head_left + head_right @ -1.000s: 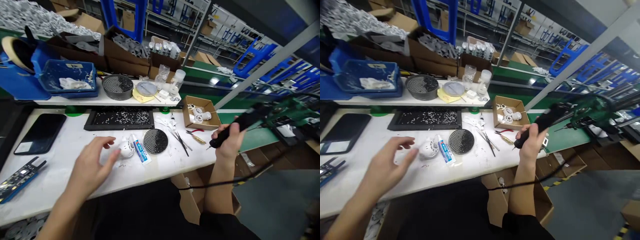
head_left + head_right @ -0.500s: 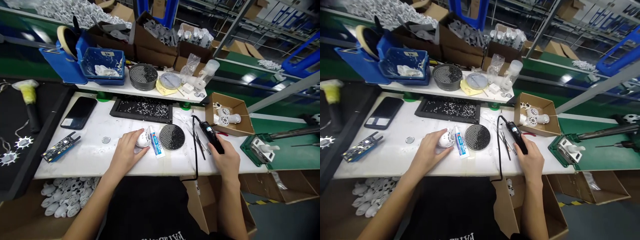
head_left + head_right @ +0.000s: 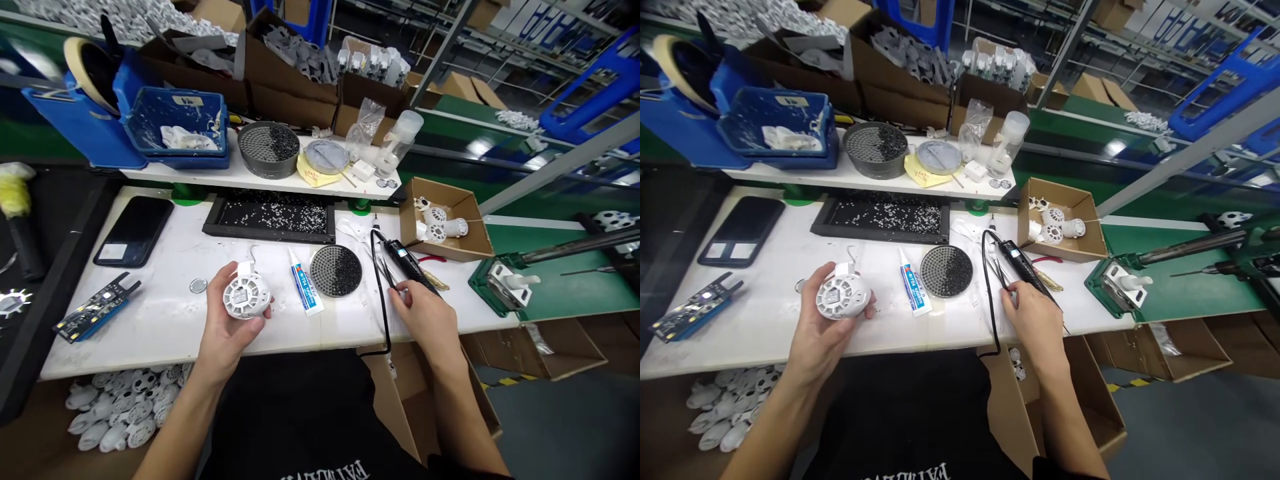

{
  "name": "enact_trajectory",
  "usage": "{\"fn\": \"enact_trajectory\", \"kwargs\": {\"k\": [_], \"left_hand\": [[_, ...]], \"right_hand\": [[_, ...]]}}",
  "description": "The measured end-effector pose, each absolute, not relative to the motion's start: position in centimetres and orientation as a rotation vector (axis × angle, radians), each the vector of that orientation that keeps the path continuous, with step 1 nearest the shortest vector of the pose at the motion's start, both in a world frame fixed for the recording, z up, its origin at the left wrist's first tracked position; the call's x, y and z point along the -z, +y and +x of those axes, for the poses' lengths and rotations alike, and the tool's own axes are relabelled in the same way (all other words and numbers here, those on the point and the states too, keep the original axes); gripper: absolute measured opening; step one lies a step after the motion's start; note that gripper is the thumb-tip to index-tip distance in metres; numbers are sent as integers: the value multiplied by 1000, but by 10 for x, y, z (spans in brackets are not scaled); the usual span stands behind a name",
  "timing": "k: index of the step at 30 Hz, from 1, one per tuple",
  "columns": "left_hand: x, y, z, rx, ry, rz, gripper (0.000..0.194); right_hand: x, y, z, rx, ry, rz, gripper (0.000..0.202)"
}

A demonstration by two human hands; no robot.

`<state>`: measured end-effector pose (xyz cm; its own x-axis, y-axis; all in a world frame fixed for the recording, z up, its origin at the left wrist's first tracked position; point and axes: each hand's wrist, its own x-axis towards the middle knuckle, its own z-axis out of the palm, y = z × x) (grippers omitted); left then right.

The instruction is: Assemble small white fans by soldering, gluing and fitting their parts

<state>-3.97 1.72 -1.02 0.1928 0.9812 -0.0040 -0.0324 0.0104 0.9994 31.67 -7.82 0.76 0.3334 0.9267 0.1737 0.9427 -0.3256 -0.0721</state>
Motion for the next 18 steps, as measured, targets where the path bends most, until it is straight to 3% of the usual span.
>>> {"fn": "enact_trajectory", "kwargs": {"k": [8, 12, 18], "left_hand": [[-11, -3, -25, -1094, 930, 594, 62], [-18, -5, -26, -987, 866, 510, 48], [-28, -12, -31, -832, 677, 542, 42]], "right_hand": [[-20, -84, 331, 48, -1383, -2461, 20], [-26, -85, 314, -199, -1250, -2074, 22], [-40, -67, 242, -369, -1824, -1496, 12]]}}
